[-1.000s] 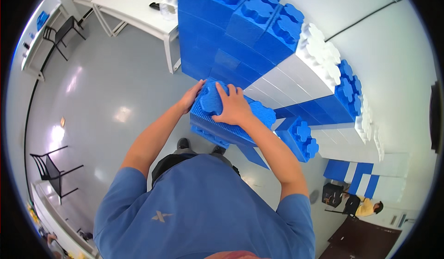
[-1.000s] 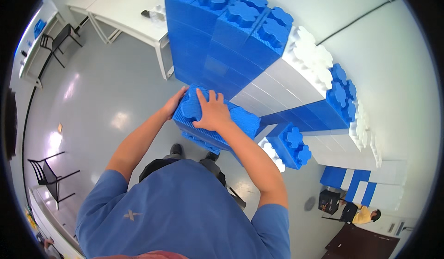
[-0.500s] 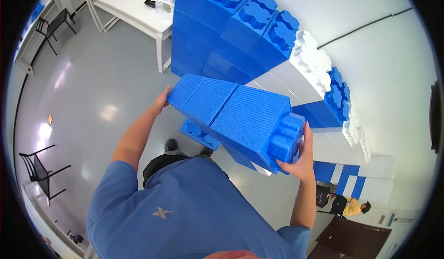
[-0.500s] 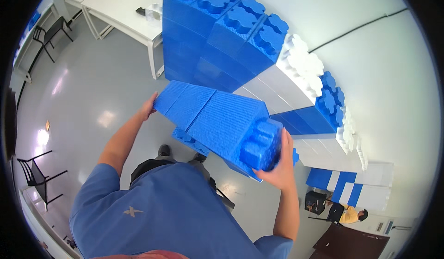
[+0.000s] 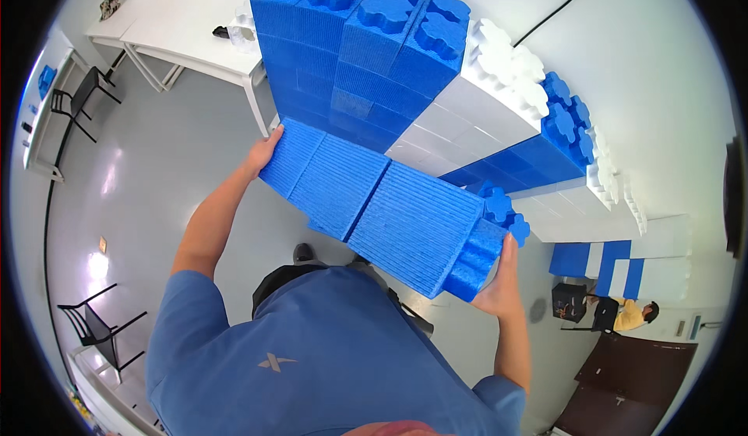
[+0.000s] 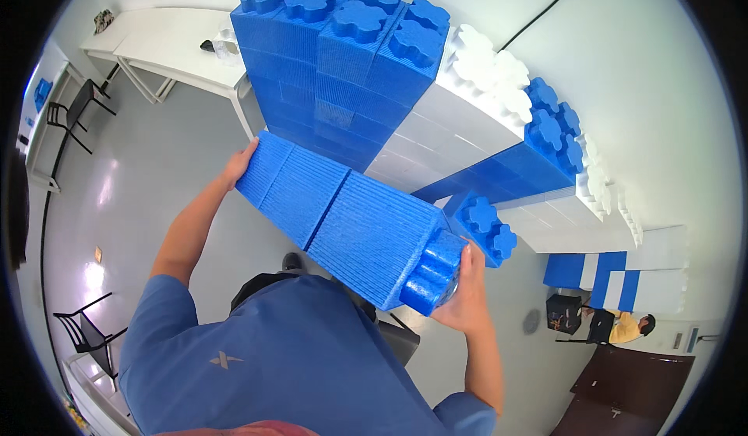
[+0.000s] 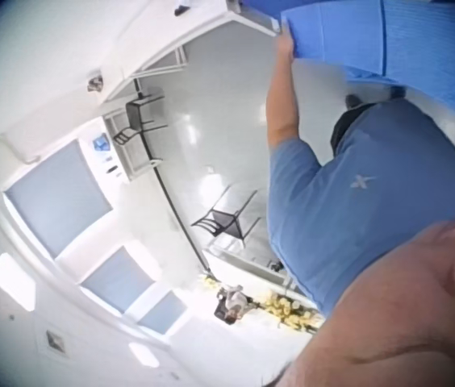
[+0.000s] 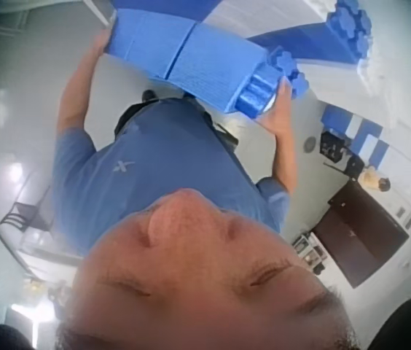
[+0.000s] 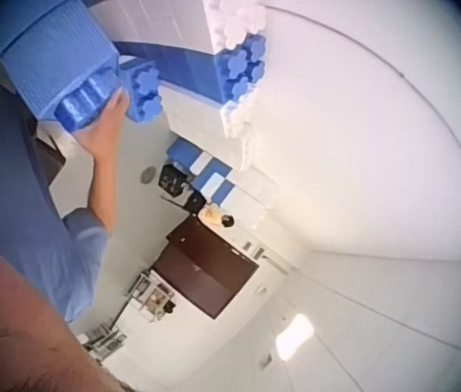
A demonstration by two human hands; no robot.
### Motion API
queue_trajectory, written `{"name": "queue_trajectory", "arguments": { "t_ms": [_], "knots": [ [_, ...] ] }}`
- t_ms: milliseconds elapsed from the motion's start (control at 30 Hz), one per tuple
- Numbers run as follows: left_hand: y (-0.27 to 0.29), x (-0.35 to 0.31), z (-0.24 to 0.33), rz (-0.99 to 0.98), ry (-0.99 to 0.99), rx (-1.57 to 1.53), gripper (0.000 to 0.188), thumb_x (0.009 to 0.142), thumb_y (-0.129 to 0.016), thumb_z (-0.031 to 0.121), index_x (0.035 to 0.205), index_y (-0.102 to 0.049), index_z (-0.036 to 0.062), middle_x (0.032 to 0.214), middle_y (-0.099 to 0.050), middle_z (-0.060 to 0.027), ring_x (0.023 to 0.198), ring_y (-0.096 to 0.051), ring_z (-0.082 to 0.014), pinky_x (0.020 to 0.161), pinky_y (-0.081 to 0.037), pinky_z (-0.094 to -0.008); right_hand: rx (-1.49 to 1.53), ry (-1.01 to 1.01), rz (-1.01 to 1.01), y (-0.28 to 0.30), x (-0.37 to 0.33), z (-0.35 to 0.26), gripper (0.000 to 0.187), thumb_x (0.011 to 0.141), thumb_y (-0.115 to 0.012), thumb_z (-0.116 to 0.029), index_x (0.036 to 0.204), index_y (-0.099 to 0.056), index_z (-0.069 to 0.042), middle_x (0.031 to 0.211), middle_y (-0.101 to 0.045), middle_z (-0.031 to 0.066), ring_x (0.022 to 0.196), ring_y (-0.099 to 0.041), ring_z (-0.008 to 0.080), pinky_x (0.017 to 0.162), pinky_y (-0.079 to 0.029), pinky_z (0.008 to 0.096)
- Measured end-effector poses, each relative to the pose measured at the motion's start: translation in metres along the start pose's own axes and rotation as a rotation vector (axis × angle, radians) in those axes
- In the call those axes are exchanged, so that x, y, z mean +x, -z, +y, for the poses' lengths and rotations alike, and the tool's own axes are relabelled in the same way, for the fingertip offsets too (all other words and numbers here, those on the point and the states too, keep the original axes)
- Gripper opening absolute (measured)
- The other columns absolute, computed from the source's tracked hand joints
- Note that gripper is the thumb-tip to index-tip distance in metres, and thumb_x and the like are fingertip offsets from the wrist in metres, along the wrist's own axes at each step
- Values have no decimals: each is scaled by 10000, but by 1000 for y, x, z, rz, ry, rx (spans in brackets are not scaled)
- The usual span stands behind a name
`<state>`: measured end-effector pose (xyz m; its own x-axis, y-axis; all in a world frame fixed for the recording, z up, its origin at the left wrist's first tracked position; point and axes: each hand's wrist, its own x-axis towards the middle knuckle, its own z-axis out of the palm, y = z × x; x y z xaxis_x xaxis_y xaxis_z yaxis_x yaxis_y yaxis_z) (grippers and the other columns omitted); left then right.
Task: Assembling large blue and white plastic blocks to form a structure.
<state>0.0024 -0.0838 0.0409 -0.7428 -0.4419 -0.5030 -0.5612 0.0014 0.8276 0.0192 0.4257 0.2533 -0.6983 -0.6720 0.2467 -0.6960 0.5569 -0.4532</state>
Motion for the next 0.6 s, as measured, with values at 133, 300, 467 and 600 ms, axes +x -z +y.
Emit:
{"name": "queue_trajectory", "arguments": {
  "t_ms": [133, 300, 467, 600],
  "knots": [
    [25, 2, 11, 98, -13, 59, 883, 820, -490, 716, 1099, -620, -112, 1067, -650, -220, 996, -633, -286, 903, -463, -361, 54, 24, 71, 4, -3, -3, 1321, 487, -919, -310, 1499, -96, -105, 1388, -323, 252, 1245, -373, 419, 989, -351, 502],
    [31, -13, 7, 45, 7, 96, 911, 804, -481, 741, 1144, -604, -95, 1101, -641, -217, 1007, -628, -281, 922, -455, -365, 96, 19, 48, 8, -9, 5, 1324, 485, -919, -315, 1498, -96, -89, 1379, -340, 235, 1259, -374, 398, 1003, -346, 497],
    [45, -19, 29, -123, -96, -311, 875, 877, -355, 716, 1325, -471, -26, 1231, -582, -206, 1119, -568, -256, 1006, -393, -379, 292, -174, 165, 28, -4, 19, 1337, 495, -909, -352, 1499, -74, -63, 1376, -367, 191, 1258, -411, 335, 1026, -357, 462],
    [16, -10, -32, -393, -165, -693, 801, 934, -209, 666, 1449, -302, 59, 1337, -517, -160, 1237, -479, -228, 1055, -351, -384, 799, -487, 445, 35, 13, 36, 1271, 535, -875, -347, 1494, -95, -48, 1339, -419, 167, 1237, -447, 304, 1026, -376, 434]
  ]
}}
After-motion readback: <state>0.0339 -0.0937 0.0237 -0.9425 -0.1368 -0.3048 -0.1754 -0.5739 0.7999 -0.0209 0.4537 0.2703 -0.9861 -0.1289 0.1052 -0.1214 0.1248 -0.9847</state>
